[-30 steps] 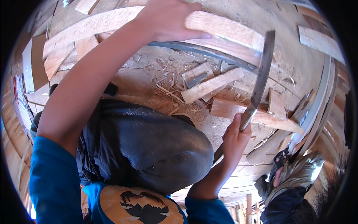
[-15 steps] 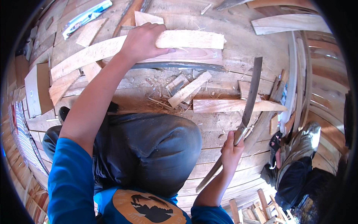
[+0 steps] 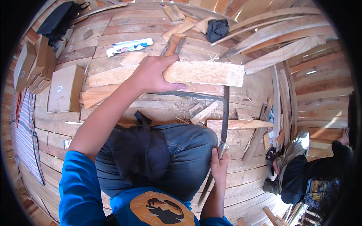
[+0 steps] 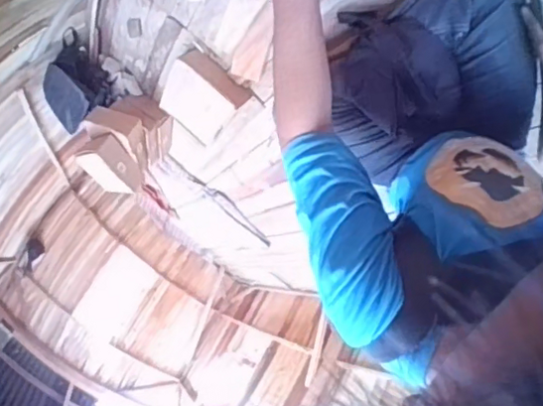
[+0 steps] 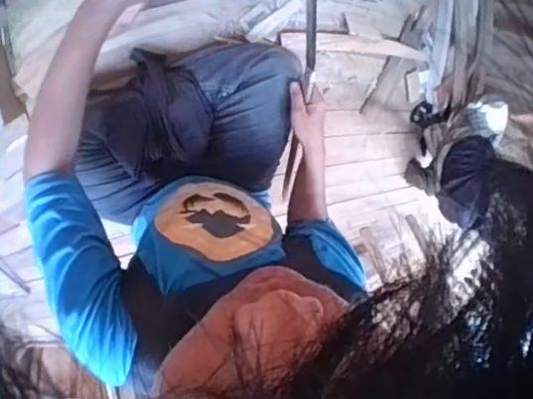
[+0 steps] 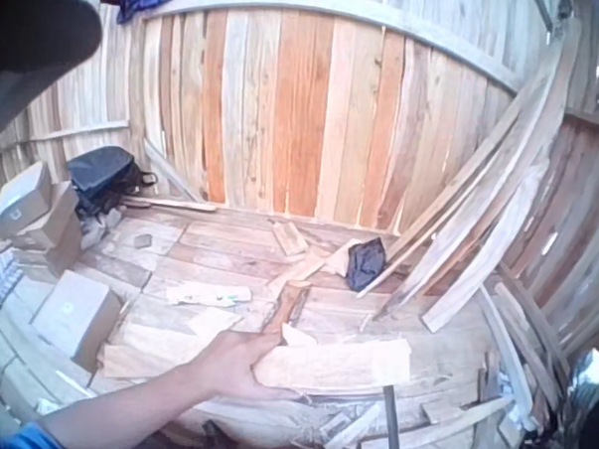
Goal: The person shapes a piece of wood using a drawknife and handles various wood fragments while sitting on a workshop floor.
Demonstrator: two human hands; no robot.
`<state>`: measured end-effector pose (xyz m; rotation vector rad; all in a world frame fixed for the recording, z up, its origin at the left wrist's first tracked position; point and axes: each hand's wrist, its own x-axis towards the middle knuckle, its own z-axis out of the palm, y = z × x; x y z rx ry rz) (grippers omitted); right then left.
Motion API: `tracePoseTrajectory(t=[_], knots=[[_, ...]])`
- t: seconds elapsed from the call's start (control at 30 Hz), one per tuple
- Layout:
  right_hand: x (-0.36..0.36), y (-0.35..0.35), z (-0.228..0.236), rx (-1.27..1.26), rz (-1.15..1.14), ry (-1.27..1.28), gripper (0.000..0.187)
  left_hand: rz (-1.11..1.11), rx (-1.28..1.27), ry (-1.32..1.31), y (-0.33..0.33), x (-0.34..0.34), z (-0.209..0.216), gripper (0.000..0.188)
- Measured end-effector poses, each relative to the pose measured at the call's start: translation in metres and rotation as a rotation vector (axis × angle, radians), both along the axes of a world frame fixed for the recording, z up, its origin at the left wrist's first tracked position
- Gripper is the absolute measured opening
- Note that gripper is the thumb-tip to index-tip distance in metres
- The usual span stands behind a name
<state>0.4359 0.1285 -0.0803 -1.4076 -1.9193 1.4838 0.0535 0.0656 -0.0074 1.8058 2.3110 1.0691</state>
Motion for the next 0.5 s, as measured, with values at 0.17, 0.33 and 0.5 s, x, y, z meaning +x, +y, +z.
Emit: tracePoseTrajectory(t=[0.17,0.33,0.5], knots=[[0.002,-0.001,-0.019,0.17,-0.052,-0.031,0.026,0.038,0.062,0.041,-0.032,0.001,0.035,0.073],[-0.013,-0.008,-0.007,0.291,-0.033,0.009,0.026,0.068,0.011,0.107,-0.046,0.012,0.061,0.069],[0.002,-0.008,-0.001,0.293,-0.032,0.058,0.025,0.076,-0.096,0.132,-0.032,0.031,0.064,0.067]])
